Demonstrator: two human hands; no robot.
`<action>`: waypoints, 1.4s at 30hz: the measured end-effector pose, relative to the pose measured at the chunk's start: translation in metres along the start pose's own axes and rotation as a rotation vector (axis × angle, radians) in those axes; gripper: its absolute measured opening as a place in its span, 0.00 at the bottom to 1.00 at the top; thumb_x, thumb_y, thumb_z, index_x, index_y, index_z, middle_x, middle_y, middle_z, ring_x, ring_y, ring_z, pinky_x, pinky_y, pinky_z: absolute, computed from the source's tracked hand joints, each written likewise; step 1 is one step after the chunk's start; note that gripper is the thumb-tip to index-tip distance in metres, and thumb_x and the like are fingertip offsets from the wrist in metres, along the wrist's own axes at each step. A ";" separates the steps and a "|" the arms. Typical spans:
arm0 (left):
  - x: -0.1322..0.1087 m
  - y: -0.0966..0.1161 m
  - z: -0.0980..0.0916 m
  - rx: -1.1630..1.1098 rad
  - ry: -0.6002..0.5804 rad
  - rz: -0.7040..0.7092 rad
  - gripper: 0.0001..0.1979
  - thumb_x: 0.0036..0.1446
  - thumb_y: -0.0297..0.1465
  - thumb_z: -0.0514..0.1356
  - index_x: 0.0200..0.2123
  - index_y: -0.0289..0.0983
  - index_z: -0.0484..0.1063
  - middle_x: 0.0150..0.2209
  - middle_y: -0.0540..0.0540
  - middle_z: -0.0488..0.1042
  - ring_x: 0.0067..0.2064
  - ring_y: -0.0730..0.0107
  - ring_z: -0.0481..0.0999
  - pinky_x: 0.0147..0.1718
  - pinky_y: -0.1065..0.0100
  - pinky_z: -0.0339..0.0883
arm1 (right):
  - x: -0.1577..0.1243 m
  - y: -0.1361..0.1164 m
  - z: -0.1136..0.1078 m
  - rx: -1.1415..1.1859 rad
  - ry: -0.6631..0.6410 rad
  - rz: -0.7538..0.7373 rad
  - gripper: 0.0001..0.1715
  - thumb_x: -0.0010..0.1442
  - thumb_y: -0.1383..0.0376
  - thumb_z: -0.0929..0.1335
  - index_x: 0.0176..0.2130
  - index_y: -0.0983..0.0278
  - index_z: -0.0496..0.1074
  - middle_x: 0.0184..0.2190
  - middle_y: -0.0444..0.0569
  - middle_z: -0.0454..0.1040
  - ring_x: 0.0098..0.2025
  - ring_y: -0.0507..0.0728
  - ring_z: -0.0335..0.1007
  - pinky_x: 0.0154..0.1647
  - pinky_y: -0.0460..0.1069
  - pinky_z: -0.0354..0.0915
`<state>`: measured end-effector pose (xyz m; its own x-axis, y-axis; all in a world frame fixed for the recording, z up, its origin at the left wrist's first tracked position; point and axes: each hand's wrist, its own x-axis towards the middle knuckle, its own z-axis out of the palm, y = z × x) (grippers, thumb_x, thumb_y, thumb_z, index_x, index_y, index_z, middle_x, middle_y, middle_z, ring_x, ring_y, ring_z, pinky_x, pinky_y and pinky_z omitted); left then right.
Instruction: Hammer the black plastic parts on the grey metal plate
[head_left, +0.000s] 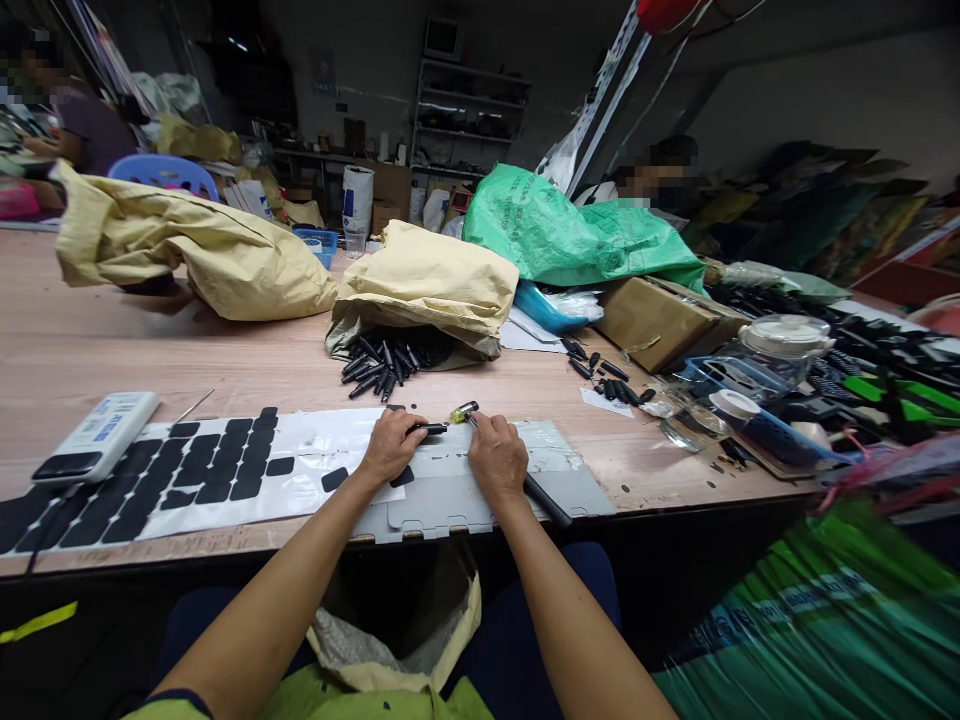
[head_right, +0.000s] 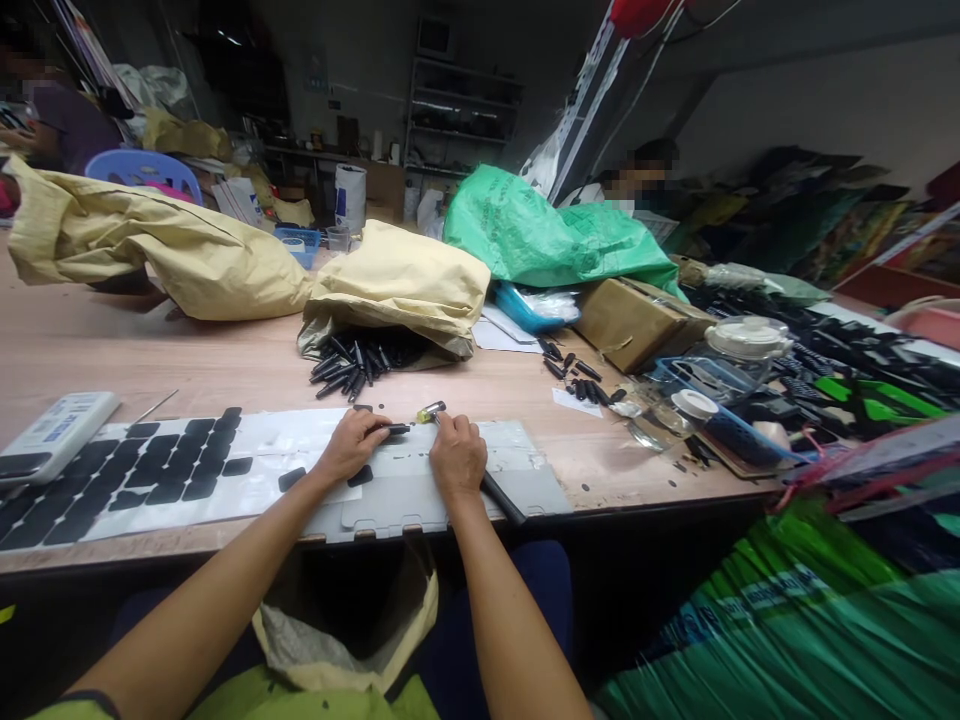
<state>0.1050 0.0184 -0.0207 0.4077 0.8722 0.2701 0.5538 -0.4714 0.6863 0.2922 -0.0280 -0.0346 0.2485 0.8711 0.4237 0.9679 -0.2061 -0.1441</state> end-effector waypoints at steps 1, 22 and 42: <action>0.000 0.001 0.000 0.002 0.002 -0.003 0.09 0.60 0.29 0.58 0.42 0.38 0.78 0.36 0.46 0.75 0.41 0.62 0.68 0.42 0.62 0.62 | 0.000 0.000 0.000 0.002 -0.002 0.001 0.18 0.65 0.68 0.62 0.51 0.61 0.73 0.38 0.50 0.73 0.39 0.57 0.63 0.35 0.49 0.53; -0.001 -0.006 0.009 0.081 0.051 0.097 0.10 0.51 0.22 0.64 0.36 0.39 0.81 0.33 0.48 0.75 0.37 0.66 0.69 0.40 0.63 0.64 | -0.028 -0.024 -0.041 0.571 0.145 -0.078 0.20 0.65 0.66 0.60 0.51 0.65 0.73 0.42 0.53 0.77 0.43 0.57 0.72 0.45 0.49 0.66; -0.005 -0.009 0.017 0.208 0.072 0.261 0.13 0.55 0.20 0.58 0.33 0.40 0.80 0.33 0.47 0.71 0.36 0.69 0.70 0.36 0.69 0.66 | -0.018 -0.016 -0.033 0.409 0.065 -0.044 0.20 0.65 0.67 0.59 0.50 0.63 0.75 0.38 0.51 0.76 0.39 0.56 0.70 0.40 0.48 0.63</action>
<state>0.1101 0.0159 -0.0393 0.5069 0.7224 0.4703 0.5770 -0.6897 0.4375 0.2731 -0.0551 -0.0109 0.2213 0.8427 0.4908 0.8861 0.0364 -0.4620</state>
